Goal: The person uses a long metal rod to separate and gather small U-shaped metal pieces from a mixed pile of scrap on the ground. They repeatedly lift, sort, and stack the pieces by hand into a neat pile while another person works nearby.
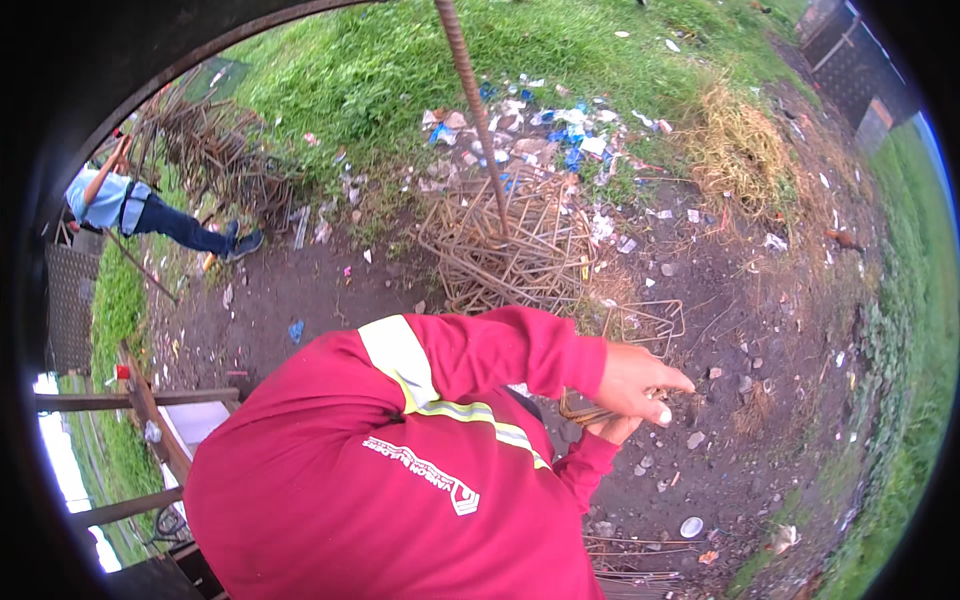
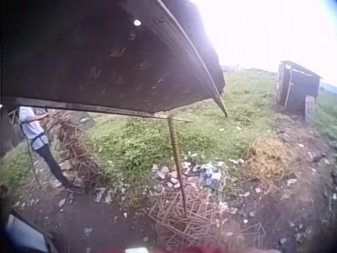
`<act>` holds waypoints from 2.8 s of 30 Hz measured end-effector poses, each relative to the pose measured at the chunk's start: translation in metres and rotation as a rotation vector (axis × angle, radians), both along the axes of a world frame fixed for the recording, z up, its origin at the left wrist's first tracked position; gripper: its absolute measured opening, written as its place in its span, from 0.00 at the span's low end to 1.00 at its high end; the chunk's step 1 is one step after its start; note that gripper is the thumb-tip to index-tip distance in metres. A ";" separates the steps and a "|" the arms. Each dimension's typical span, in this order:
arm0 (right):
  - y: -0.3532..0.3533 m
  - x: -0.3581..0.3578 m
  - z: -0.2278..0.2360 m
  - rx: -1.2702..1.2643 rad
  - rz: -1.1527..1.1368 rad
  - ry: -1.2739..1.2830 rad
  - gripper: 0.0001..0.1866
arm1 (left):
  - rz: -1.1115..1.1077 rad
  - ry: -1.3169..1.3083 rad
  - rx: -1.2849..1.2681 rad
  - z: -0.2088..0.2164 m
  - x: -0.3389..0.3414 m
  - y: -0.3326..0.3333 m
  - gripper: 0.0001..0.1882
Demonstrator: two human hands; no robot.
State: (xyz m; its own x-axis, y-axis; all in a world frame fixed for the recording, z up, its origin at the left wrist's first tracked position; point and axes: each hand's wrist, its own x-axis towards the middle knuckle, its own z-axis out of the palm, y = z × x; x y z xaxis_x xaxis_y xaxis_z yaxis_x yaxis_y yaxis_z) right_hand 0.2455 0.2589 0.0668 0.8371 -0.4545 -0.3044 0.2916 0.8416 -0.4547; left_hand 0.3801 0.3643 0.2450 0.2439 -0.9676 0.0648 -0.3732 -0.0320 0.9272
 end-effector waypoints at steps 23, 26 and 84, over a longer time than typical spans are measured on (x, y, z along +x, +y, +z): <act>0.081 -0.064 0.115 -0.164 -0.155 -0.369 0.13 | 1.539 0.505 0.742 -0.404 0.196 0.266 0.45; 0.102 -0.078 0.110 -0.198 -0.257 -0.340 0.11 | 1.550 0.317 0.898 -0.398 0.204 0.273 0.49; 0.040 0.010 0.116 0.364 0.253 -0.838 0.37 | 0.471 0.893 -0.158 0.093 0.113 0.246 0.31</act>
